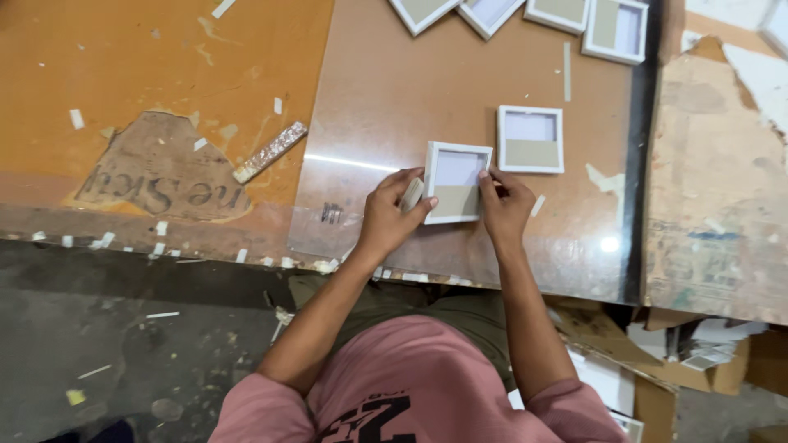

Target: The person repeatedly picks up small white rectangular frames and uses a small white stick to rub or smooth the edges and corners. They handle the frames one at a time, turning them over and placing them on the table or into a nearby cardboard box.

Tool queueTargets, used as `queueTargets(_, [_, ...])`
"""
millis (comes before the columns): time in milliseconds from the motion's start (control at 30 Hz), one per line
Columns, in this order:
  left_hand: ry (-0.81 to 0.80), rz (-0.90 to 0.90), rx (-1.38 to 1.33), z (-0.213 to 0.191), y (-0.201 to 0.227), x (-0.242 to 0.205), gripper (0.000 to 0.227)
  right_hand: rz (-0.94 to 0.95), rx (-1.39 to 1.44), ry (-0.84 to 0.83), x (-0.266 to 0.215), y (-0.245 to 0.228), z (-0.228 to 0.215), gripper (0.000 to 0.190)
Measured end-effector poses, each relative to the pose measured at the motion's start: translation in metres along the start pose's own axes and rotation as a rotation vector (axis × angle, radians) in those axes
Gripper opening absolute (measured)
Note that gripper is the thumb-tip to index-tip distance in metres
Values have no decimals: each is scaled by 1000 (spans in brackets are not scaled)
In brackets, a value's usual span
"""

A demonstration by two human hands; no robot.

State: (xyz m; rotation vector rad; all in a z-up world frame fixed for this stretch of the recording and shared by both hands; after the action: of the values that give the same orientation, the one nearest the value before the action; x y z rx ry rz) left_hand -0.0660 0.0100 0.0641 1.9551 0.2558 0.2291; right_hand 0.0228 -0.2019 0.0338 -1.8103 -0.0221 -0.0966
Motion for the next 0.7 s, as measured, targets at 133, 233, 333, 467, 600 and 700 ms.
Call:
queueTargets(133, [-89,-32,-155,-12,46,-18,54,93,298,4,-5,-12,-14,28])
queueTargets(233, [-39,70,-124,-26,82,-31,50,94,385,3,-10,-27,-17,28])
queueTargets(333, [39,178,-95,-39,105,-41,46,164,536,0,-16,-34,-18,31])
queueTargets(467, [38,195,-78,-41,117,-48,42,296,928,-124,-13,-32,-25,38])
queueTargets(600, [47,247,-51,-39,124,-54,42,361,1068,-204,-10,-30,-30,38])
queueTargets(700, [37,256,-23,-37,128,-58,39,381,1183,-248,-12,-34,-32,34])
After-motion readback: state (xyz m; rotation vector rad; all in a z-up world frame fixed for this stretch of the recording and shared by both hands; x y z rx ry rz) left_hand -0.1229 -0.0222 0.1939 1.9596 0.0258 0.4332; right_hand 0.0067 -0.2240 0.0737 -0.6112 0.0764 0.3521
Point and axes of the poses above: each hand's wrist, its own x-axis towards the middle knuckle, its own z-axis out of the palm, y = z × x, the point moved 3 cm from there along x, towards the middle knuckle, and after that the axes turned 14 degrees about x, right-handed, at the moved point
